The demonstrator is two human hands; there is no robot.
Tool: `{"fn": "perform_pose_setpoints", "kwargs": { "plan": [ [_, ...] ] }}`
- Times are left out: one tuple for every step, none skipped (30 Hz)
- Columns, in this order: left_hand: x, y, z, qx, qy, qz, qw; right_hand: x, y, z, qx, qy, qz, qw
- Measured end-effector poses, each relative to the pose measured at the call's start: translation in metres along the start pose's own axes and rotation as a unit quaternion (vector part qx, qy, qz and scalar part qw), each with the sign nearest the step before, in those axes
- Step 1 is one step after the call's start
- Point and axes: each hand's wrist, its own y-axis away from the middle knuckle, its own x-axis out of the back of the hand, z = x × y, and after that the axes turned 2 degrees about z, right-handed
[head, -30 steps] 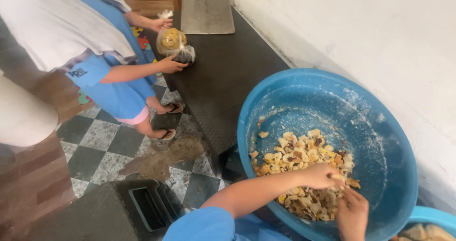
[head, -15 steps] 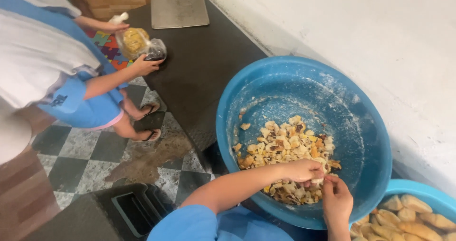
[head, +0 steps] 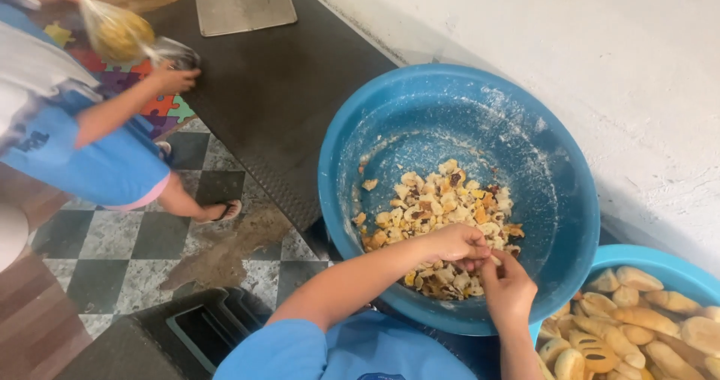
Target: Sorting and breaking apart pieces of bread or pastries in large plastic bowls in a bakery setting.
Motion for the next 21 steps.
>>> {"fn": "perform_pose_setpoints", "kwargs": {
  "plan": [
    [-0.001,-0.002,-0.001,0.004,0.001,-0.002,1.000,0.001,-0.004,0.003,-0.004,0.000,-0.001,1.000],
    [-0.002,-0.004,-0.002,-0.019,-0.012,-0.021,1.000,0.002,-0.009,0.006,-0.032,-0.044,0.006,0.998],
    [-0.009,-0.005,-0.008,-0.037,-0.025,-0.045,0.998,0.004,-0.007,0.014,-0.068,-0.088,0.014,0.994],
    [0.001,-0.020,-0.022,-0.029,-0.023,-0.054,0.998,-0.016,-0.016,0.028,-0.080,-0.087,0.015,0.993],
    [0.002,-0.039,-0.037,-0.070,-0.017,-0.047,0.996,-0.030,-0.020,0.048,-0.039,-0.137,0.085,0.986],
    [0.001,-0.061,-0.051,-0.111,-0.008,-0.040,0.993,-0.043,-0.026,0.071,0.004,-0.182,0.155,0.971],
    [0.010,-0.057,-0.056,-0.101,-0.013,-0.073,0.992,-0.034,-0.017,0.047,-0.022,-0.177,0.178,0.968],
    [0.017,-0.057,-0.060,-0.147,-0.108,0.029,0.983,-0.023,-0.010,0.026,-0.028,-0.328,0.127,0.936],
    [0.020,-0.060,-0.067,-0.201,-0.201,0.126,0.950,-0.012,-0.004,0.011,-0.022,-0.472,0.083,0.877],
    [0.021,-0.047,-0.061,-0.202,-0.207,0.089,0.953,-0.032,-0.013,0.033,-0.038,-0.472,0.116,0.873],
    [0.026,-0.034,-0.050,-0.141,-0.338,0.126,0.922,-0.050,-0.021,0.052,0.092,-0.221,0.071,0.968],
    [0.037,-0.024,-0.036,-0.088,-0.466,0.160,0.865,-0.067,-0.031,0.070,0.199,0.050,-0.003,0.979],
    [0.037,-0.020,-0.037,-0.095,-0.473,0.129,0.867,-0.055,-0.025,0.062,0.170,0.053,0.011,0.984],
    [0.037,-0.014,-0.039,-0.077,-0.525,0.133,0.837,-0.044,-0.018,0.054,0.219,-0.008,0.070,0.973],
    [0.045,-0.009,-0.037,-0.060,-0.575,0.151,0.802,-0.034,-0.020,0.040,0.278,-0.067,0.126,0.950],
    [0.036,-0.001,-0.024,-0.068,-0.580,0.133,0.801,-0.018,-0.022,0.052,0.264,-0.062,0.138,0.953],
    [0.031,0.009,-0.010,-0.049,-0.557,0.117,0.821,-0.004,-0.028,0.061,0.267,-0.059,0.190,0.943],
    [0.026,0.019,0.003,-0.029,-0.533,0.101,0.840,0.010,-0.033,0.069,0.269,-0.054,0.241,0.931],
    [0.025,0.018,0.003,-0.029,-0.534,0.096,0.839,0.025,-0.043,0.098,0.265,-0.053,0.243,0.932],
    [0.024,0.017,0.003,-0.022,-0.533,0.088,0.841,0.039,-0.051,0.126,0.211,0.024,0.295,0.932],
    [0.024,0.017,0.002,-0.013,-0.530,0.083,0.844,0.052,-0.061,0.154,0.157,0.100,0.341,0.922]
  ]
}}
